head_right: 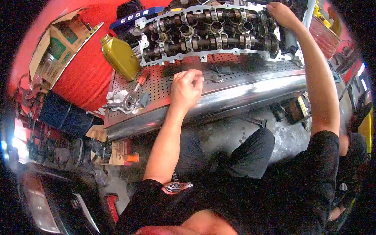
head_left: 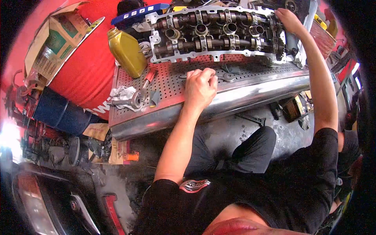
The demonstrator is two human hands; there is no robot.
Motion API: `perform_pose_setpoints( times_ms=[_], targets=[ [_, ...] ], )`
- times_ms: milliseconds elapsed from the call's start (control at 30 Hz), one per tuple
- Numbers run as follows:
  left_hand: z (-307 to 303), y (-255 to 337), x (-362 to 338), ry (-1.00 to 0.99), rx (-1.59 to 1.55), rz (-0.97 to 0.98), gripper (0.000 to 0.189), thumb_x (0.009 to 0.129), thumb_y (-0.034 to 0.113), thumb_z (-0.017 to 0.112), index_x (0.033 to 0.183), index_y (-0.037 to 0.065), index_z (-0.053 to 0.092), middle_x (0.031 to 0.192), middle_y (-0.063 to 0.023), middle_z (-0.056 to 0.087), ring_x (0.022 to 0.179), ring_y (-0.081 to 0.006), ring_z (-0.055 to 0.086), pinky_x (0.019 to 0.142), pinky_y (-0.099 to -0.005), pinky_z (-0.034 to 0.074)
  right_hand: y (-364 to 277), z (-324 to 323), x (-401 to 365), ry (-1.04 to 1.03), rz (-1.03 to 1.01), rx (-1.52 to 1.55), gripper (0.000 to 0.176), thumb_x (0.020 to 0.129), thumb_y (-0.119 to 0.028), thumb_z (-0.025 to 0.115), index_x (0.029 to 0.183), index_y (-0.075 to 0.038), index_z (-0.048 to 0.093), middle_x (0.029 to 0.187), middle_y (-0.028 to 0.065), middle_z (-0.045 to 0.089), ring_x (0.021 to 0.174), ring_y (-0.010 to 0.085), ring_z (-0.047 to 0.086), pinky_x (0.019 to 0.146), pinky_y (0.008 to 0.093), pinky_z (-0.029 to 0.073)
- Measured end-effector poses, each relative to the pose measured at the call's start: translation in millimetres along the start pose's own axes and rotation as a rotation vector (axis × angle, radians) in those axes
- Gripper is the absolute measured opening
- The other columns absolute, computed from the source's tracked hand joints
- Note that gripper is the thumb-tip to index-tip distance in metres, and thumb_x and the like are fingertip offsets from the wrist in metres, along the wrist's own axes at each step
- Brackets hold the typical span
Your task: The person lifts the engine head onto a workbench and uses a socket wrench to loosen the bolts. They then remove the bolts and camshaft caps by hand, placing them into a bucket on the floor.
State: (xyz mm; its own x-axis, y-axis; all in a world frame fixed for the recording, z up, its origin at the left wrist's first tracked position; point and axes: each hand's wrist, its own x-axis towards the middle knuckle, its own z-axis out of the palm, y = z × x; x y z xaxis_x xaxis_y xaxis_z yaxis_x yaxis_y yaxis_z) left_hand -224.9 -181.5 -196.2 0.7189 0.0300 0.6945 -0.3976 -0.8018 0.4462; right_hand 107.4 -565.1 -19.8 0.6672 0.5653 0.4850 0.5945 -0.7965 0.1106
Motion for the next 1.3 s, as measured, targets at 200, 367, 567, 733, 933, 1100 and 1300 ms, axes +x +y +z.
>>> perform_pose_setpoints(
  times_ms=[200,367,567,733,933,1100,1300],
  targets=[
    [1.2,-1.5,1.7,-0.011,-0.024,0.015,0.015,0.082,0.015,0.07,0.094,0.007,0.069,0.082,-0.0093,0.071,0.084,-0.0309,0.066,0.087,-0.0416,0.048,-97.2,-36.1,-88.6,0.167,0.261,0.238,0.041,0.101,-0.04,0.051,0.108,-0.001,0.062,0.097,0.0195,0.065,0.092,0.0285,0.063,0.089,0.0387,0.047],
    [-0.8,3.3,0.6,-0.017,0.07,0.079,0.017,0.081,0.016,0.07,0.095,0.007,0.07,0.082,-0.0109,0.071,0.085,-0.031,0.066,0.088,-0.0418,0.047,-62.4,-41.5,-57.9,0.13,0.32,0.359,0.051,0.1,-0.047,0.051,0.126,-0.003,0.059,0.104,0.0101,0.069,0.095,0.0182,0.059,0.09,0.0342,0.045],
    [7.9,-5.1,-0.1,0.016,-0.086,0.015,0.013,0.081,0.014,0.07,0.093,0.007,0.07,0.081,-0.0099,0.07,0.082,-0.0293,0.066,0.084,-0.0413,0.048,-69.8,-18.2,-35.6,0.236,0.089,0.192,0.031,0.093,-0.025,0.052,0.089,0.001,0.067,0.091,0.0223,0.067,0.087,0.0413,0.064,0.08,0.0474,0.049],
    [4.3,-0.8,0.8,-0.02,-0.046,0.029,0.012,0.082,0.014,0.069,0.092,0.007,0.069,0.079,-0.0091,0.069,0.081,-0.0282,0.065,0.085,-0.0406,0.047,-131.3,-60.2,-94.3,-0.078,0.362,0.294,0.039,0.096,-0.04,0.058,0.092,-0.002,0.065,0.082,0.0195,0.066,0.078,0.032,0.064,0.074,0.0412,0.05],
    [3.5,-1.7,-0.7,0.029,-0.005,0.09,0.011,0.082,0.014,0.068,0.09,0.006,0.068,0.08,-0.0102,0.069,0.08,-0.0289,0.065,0.085,-0.042,0.046,-126.7,-55.2,-53.1,0.064,0.394,0.228,0.044,0.096,-0.041,0.053,0.091,0.002,0.063,0.08,0.0219,0.064,0.08,0.0356,0.065,0.075,0.0456,0.05],
    [3.0,-0.7,-0.4,0.031,-0.011,0.078,0.009,0.083,0.012,0.068,0.089,0.006,0.068,0.08,-0.0117,0.069,0.079,-0.0308,0.064,0.084,-0.0432,0.046,-100.5,-29.3,-55.1,0.075,0.223,0.233,0.041,0.1,-0.037,0.051,0.107,0.001,0.061,0.093,0.0172,0.067,0.091,0.0268,0.061,0.085,0.0403,0.047],
    [7.1,-6.5,-0.5,0.027,0.022,0.105,0.01,0.083,0.014,0.068,0.089,0.006,0.068,0.081,-0.0108,0.069,0.08,-0.0297,0.065,0.085,-0.0432,0.046,-137.1,-54.5,-87.7,0.039,0.324,0.195,0.043,0.102,-0.044,0.047,0.109,-0.004,0.062,0.089,0.0167,0.064,0.083,0.0263,0.059,0.082,0.0396,0.046]
  ],
)
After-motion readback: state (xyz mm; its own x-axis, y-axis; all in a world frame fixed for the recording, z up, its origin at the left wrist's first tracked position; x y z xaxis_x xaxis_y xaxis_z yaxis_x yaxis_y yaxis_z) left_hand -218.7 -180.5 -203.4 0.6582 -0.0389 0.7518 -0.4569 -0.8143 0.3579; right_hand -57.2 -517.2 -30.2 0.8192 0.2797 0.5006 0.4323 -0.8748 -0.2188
